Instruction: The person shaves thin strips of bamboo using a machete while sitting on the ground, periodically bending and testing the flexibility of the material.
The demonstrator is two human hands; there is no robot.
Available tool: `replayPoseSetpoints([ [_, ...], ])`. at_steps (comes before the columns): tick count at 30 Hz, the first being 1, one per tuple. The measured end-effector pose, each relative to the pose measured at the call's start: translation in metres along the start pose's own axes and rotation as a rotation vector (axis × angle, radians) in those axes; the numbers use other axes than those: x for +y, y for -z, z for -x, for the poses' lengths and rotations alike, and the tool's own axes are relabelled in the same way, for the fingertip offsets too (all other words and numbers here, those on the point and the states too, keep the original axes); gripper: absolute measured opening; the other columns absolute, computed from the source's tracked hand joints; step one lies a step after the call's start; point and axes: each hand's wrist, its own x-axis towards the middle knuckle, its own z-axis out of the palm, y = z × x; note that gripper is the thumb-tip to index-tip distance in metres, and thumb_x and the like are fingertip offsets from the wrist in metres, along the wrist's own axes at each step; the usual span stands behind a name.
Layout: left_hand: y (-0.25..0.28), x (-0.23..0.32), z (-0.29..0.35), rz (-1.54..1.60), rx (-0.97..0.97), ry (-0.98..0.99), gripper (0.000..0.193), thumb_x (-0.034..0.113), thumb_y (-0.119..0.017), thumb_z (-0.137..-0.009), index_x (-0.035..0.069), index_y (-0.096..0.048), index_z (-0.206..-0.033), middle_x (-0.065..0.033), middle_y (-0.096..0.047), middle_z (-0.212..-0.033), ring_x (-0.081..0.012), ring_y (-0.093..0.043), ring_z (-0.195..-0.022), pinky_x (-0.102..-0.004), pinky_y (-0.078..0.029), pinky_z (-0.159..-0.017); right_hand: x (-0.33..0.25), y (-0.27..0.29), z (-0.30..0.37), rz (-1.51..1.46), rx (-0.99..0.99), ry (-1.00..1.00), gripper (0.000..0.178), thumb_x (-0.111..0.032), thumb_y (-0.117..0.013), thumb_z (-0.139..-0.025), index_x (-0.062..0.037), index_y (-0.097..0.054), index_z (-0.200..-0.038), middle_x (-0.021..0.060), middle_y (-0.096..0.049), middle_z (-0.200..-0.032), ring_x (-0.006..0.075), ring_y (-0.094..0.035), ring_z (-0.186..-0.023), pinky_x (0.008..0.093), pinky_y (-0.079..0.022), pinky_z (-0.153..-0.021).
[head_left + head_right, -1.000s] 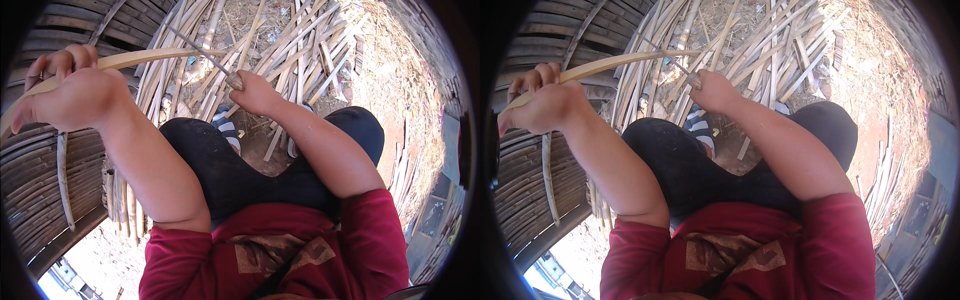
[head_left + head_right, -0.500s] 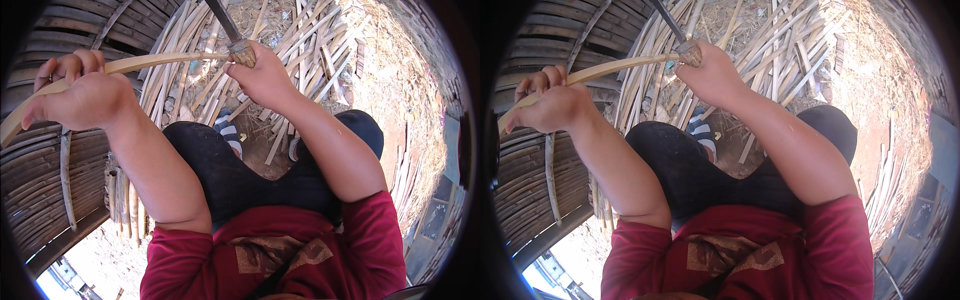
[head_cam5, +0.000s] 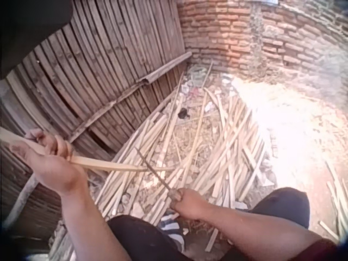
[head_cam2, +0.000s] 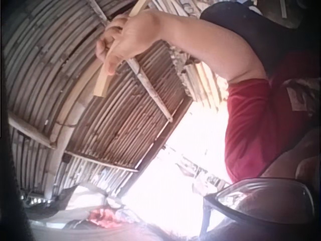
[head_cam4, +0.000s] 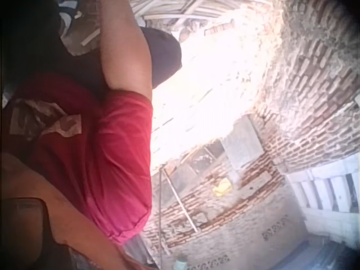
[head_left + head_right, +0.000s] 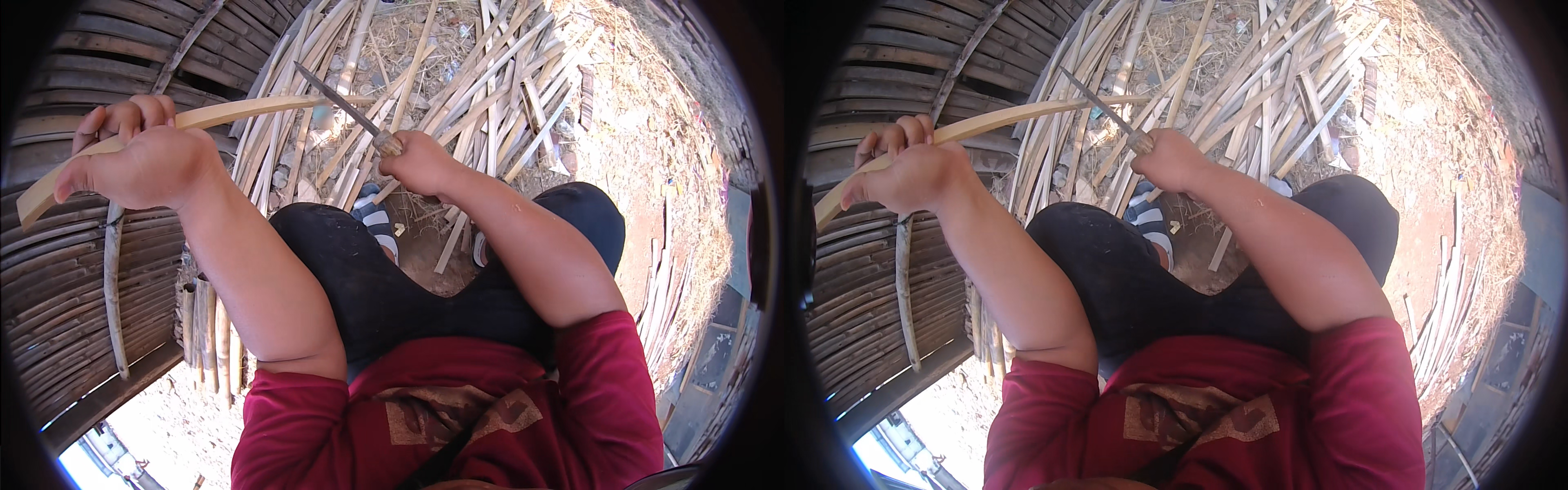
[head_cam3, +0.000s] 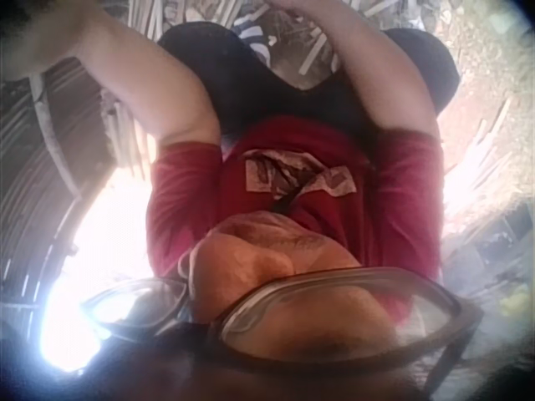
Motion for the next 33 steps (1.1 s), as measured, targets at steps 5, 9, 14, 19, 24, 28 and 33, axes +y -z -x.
replayPoseSetpoints([
  [5,0.001,-0.003,0.000,0.037,-0.089,0.004,0.084,0.085,-0.005,-0.088,0.010,-0.041,-0.097,-0.0012,-0.027,-0.060,-0.0161,-0.022,-0.054,-0.0278,-0.026,-0.058,-0.010,-0.001,0.007,0.076,0.086,0.011,0.031,-0.021,-0.070,-0.082,0.0034,-0.065,-0.101,0.0161,-0.067,-0.079,0.0280,-0.065,-0.073,0.0392,-0.051,-0.072],
  [9,0.004,-0.003,0.000,0.002,-0.049,-0.014,0.084,0.085,-0.005,-0.089,0.010,-0.041,-0.098,-0.0016,-0.028,-0.061,-0.0166,-0.022,-0.055,-0.0280,-0.027,-0.058,-0.025,0.004,0.014,0.209,0.187,0.126,0.034,-0.023,-0.070,-0.084,0.0029,-0.064,-0.104,0.0173,-0.067,-0.080,0.0275,-0.065,-0.074,0.0385,-0.051,-0.072],
  [14,0.009,-0.006,-0.002,0.004,-0.056,-0.014,0.083,0.084,-0.005,-0.089,0.010,-0.042,-0.098,-0.0018,-0.029,-0.061,-0.0167,-0.023,-0.054,-0.0285,-0.027,-0.058,-0.055,0.011,0.030,-0.003,0.377,0.404,0.039,-0.025,-0.065,-0.084,0.0051,-0.061,-0.109,0.0235,-0.070,-0.083,0.0364,-0.071,-0.081,0.0442,-0.055,-0.075],
  [19,0.003,-0.001,0.000,0.003,-0.040,0.015,0.083,0.082,-0.004,-0.090,0.009,-0.043,-0.096,-0.0013,-0.029,-0.060,-0.0162,-0.023,-0.054,-0.0283,-0.028,-0.058,0.006,-0.012,0.005,0.153,0.291,0.286,0.043,-0.024,-0.067,-0.081,0.0037,-0.060,-0.113,0.0261,-0.070,-0.091,0.0417,-0.069,-0.091,0.0472,-0.053,-0.082],
  [24,0.004,0.000,0.001,0.028,-0.001,0.023,0.082,0.081,-0.004,-0.091,0.009,-0.043,-0.094,-0.0014,-0.028,-0.059,-0.0160,-0.023,-0.053,-0.0279,-0.028,-0.056,0.025,-0.012,-0.010,0.322,0.145,0.166,0.046,-0.027,-0.068,-0.080,0.0033,-0.061,-0.113,0.0273,-0.069,-0.097,0.0436,-0.067,-0.098,0.0470,-0.052,-0.088],
  [28,0.006,-0.003,-0.004,0.011,0.011,0.021,0.082,0.081,-0.005,-0.092,0.009,-0.043,-0.094,-0.0018,-0.029,-0.059,-0.0160,-0.024,-0.053,-0.0285,-0.028,-0.056,0.023,-0.004,-0.007,0.277,0.136,0.177,0.050,-0.036,-0.073,-0.084,0.0025,-0.063,-0.114,0.0262,-0.070,-0.096,0.0413,-0.068,-0.094,0.0457,-0.052,-0.087],
  [33,0.007,-0.003,-0.004,0.020,0.010,0.026,0.081,0.080,-0.005,-0.093,0.008,-0.043,-0.096,-0.0021,-0.029,-0.060,-0.0161,-0.025,-0.052,-0.0294,-0.027,-0.056,0.002,0.013,0.003,0.389,0.184,0.200,0.054,-0.046,-0.072,-0.088,0.0016,-0.067,-0.112,0.0228,-0.071,-0.093,0.0366,-0.070,-0.091,0.0427,-0.053,-0.084],
])
